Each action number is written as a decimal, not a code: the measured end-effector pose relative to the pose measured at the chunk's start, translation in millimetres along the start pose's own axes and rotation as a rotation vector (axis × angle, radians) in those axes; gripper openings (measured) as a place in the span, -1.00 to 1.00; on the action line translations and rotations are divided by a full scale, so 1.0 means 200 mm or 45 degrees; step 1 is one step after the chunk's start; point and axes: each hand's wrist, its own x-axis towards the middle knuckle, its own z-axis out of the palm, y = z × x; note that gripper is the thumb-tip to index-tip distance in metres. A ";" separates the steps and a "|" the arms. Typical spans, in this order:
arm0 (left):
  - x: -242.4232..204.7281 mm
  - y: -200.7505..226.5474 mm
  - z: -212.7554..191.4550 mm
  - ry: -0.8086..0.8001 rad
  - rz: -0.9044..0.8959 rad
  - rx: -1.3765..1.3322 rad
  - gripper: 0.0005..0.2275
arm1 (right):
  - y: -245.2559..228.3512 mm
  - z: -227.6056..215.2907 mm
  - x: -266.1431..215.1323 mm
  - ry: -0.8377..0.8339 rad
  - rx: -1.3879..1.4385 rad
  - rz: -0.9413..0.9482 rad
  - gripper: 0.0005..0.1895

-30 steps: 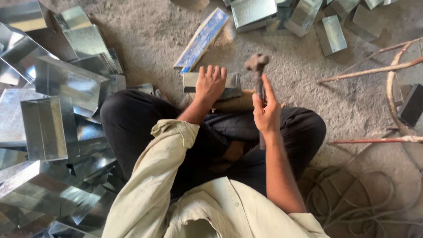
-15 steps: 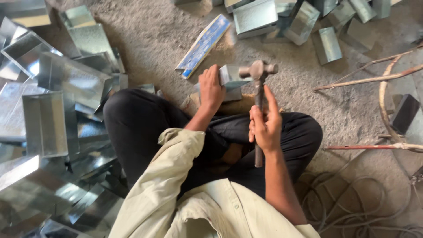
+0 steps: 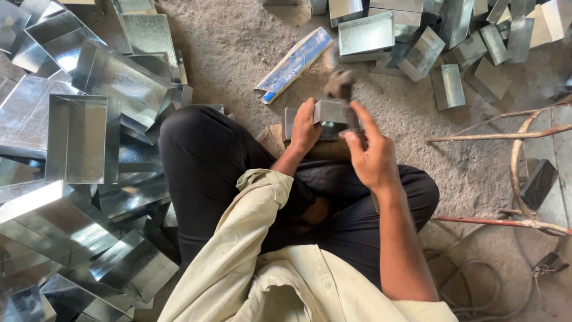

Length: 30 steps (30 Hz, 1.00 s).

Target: The person sits cross-legged on the floor and uses a hammer to repeatedly strike the edges of small rectangular metal boxes. The person picks up a box, places it on a wooden block, hammers it, and then sets it aside, repeating this process with multiple boxes.

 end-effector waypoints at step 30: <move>0.13 0.21 -0.07 -0.261 0.543 1.314 -0.95 | 0.37 0.12 -0.21 0.409 0.562 -0.015 -0.47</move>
